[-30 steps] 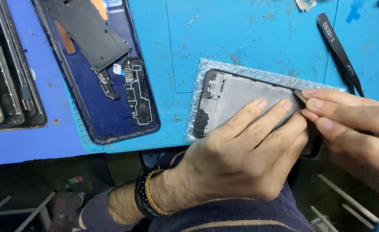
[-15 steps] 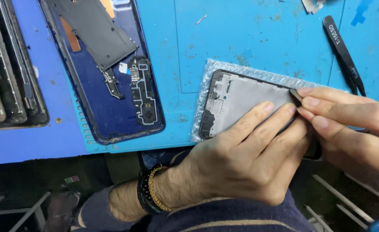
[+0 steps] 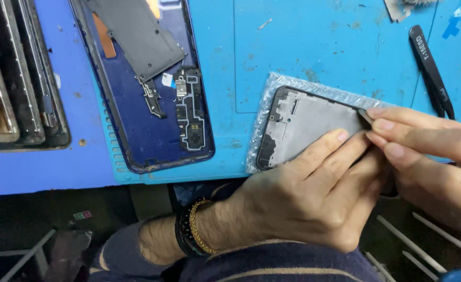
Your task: The person scrapes residue from a phone mid-frame with a small blade, wipes the frame surface with a cloth, and uses tweezers to pick at the frame edges while the phone body lies on the workbench.
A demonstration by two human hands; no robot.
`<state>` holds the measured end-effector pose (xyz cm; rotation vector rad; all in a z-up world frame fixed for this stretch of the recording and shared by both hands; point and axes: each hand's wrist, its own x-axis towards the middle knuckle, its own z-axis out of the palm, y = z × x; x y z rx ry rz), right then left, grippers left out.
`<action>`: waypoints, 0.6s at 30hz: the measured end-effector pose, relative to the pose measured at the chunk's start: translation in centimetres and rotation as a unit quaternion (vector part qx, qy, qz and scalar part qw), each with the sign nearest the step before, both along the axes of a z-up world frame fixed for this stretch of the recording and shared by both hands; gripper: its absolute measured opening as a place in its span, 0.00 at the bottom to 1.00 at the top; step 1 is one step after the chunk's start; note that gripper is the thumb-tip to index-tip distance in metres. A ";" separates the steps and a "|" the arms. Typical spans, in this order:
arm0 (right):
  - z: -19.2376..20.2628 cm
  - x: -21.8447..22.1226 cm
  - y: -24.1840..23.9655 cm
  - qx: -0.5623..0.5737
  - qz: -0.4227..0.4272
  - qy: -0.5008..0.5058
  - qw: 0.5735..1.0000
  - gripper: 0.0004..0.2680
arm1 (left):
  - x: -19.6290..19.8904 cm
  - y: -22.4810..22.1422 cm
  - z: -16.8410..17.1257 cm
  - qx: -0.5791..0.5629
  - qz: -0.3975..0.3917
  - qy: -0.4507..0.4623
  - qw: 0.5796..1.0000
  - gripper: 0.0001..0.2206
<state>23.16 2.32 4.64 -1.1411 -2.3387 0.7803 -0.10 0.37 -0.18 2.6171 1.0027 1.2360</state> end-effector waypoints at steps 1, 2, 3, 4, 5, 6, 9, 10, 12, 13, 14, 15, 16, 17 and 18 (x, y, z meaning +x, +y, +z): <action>-0.3 0.3 -0.7 -0.003 0.000 -0.001 1.000 0.09 | 0.0 -0.3 0.2 -0.003 0.000 -0.001 1.000 0.14; -0.7 0.4 -1.0 0.013 0.000 -0.001 1.000 0.09 | -0.2 -0.2 0.3 0.001 0.005 -0.010 1.000 0.14; -1.1 0.6 -1.2 0.029 0.000 -0.002 1.000 0.09 | -0.4 0.0 0.4 0.004 0.009 -0.019 1.000 0.14; -0.8 0.3 -0.7 0.032 0.003 -0.003 0.999 0.09 | -0.5 0.0 0.3 0.007 0.012 -0.021 1.000 0.14; -0.5 0.0 -0.2 0.027 -0.002 -0.003 1.000 0.10 | -0.5 -0.1 0.1 0.005 0.014 -0.024 1.000 0.14; -0.3 -0.3 -0.2 0.018 -0.010 0.000 1.000 0.10 | -0.5 -0.5 0.2 -0.002 0.013 -0.024 1.000 0.14; 1.9 -1.9 0.8 0.000 0.054 -0.047 0.997 0.11 | -0.3 -0.3 -0.1 0.010 0.005 -0.005 1.000 0.15; 0.1 -0.4 0.0 0.002 0.057 -0.046 0.997 0.11 | -0.4 -0.2 0.1 0.012 0.008 -0.004 1.000 0.15; -3.6 2.5 -1.6 0.005 0.004 -0.004 1.000 0.09 | -0.8 0.0 0.5 0.007 0.021 -0.041 0.999 0.15; -2.2 0.8 -0.4 0.008 0.008 -0.005 1.000 0.09 | -0.9 0.2 0.5 0.010 0.025 -0.042 0.999 0.15; -0.7 -0.9 0.4 0.004 0.005 -0.005 1.000 0.08 | -0.9 0.2 0.5 0.012 0.031 -0.054 0.998 0.15; 0.8 -2.6 1.2 -0.001 0.002 -0.005 1.000 0.07 | -0.9 0.2 0.6 0.014 0.036 -0.066 0.997 0.15; 1.5 -3.3 1.3 -0.003 0.003 -0.007 1.000 0.07 | -0.7 0.2 0.6 0.012 0.037 -0.067 0.997 0.15; 2.2 -4.1 1.4 -0.018 0.024 -0.035 0.999 0.07 | -0.6 0.2 0.7 0.017 0.035 -0.054 0.998 0.15; 2.8 -5.2 1.9 -0.029 0.048 -0.060 0.997 0.06 | -0.7 0.5 0.7 0.026 0.034 -0.038 0.998 0.14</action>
